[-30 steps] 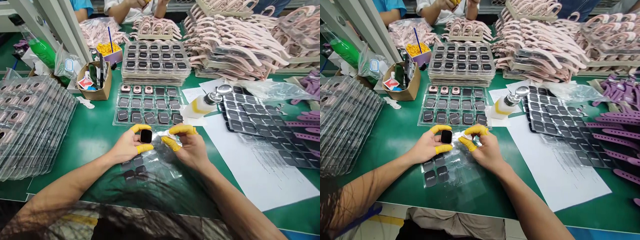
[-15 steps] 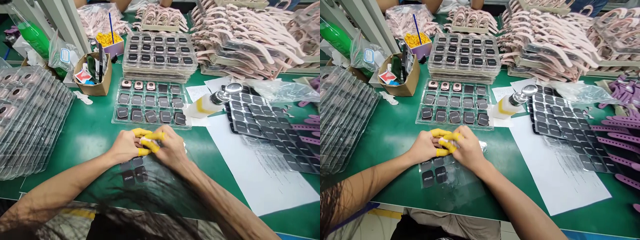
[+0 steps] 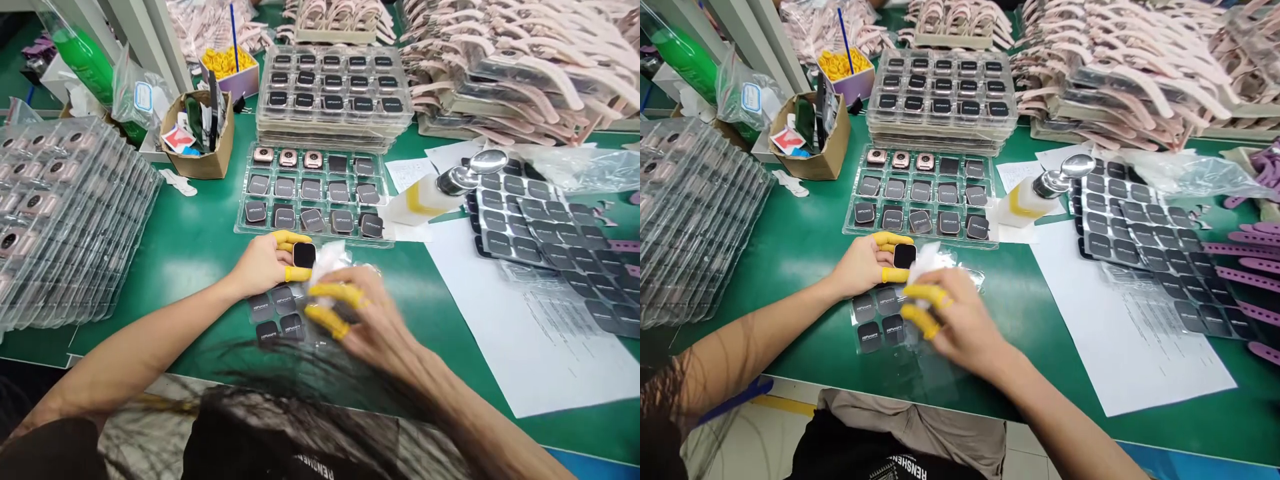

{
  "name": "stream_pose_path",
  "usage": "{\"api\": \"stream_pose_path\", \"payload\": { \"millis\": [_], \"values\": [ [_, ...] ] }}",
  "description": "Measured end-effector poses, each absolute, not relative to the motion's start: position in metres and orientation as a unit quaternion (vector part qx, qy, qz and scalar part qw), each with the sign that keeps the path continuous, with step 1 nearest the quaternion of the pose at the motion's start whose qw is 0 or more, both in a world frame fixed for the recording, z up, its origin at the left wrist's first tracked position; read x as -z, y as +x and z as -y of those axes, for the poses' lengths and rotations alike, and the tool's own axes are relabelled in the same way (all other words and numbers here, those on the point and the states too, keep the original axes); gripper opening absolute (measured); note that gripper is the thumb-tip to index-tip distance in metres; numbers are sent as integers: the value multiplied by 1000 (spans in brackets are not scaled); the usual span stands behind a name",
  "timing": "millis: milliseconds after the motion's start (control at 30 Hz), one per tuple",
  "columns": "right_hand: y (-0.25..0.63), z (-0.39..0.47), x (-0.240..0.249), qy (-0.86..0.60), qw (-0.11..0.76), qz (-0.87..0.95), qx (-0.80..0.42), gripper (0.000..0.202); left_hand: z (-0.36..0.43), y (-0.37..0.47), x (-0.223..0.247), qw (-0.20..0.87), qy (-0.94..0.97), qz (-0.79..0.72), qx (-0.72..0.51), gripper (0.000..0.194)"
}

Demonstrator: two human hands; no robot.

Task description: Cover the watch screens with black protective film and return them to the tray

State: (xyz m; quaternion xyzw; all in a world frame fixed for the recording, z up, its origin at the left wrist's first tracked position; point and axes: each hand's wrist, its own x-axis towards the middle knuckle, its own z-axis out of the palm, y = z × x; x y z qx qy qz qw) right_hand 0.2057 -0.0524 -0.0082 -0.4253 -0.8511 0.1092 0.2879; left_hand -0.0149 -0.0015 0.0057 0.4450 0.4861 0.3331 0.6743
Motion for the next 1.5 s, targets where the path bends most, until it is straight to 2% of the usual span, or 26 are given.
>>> {"api": "stream_pose_path", "payload": {
  "millis": [100,233,333,400,500,600,667,733,833,900,967,1033,1167,1267,1367,1500],
  "values": [
    [198,71,14,-331,246,896,-166,32,1,-18,-5,701,431,-460,-334,69],
    [197,67,16,-359,229,888,-172,29,2,-23,-7,722,435,-439,-313,66],
    [211,61,12,-405,274,854,-176,23,3,-23,-9,717,432,-440,-325,68],
    [221,64,9,-464,320,820,-95,23,3,-23,-9,713,425,-440,-343,71],
    [223,71,6,-499,352,791,16,37,2,-22,-8,705,413,-441,-372,72],
    [206,72,8,-451,327,828,-59,48,2,-22,-7,699,400,-444,-393,72],
    [194,65,10,-422,289,855,-87,41,3,-22,-8,693,392,-447,-408,70],
    [188,55,10,-413,279,862,-93,20,3,-23,-9,690,382,-446,-424,68],
    [202,45,5,-472,353,799,-121,7,2,-23,-9,694,374,-437,-432,64],
    [219,45,0,-534,371,753,-100,10,1,-24,-8,695,374,-438,-431,64],
    [232,50,-5,-567,331,754,-36,14,0,-23,-6,694,377,-439,-428,67],
    [234,56,-8,-536,303,788,-10,19,0,-23,-5,693,381,-440,-426,68],
    [212,62,-3,-345,256,885,-179,50,0,-22,-4,697,382,-434,-423,66],
    [194,55,6,-314,235,895,-214,38,1,-23,-4,707,380,-426,-417,67],
    [188,47,13,-326,262,882,-218,20,1,-23,-2,712,385,-421,-409,69],
    [188,42,15,-321,306,863,-243,7,1,-24,-2,710,389,-419,-411,69]
  ]
}}
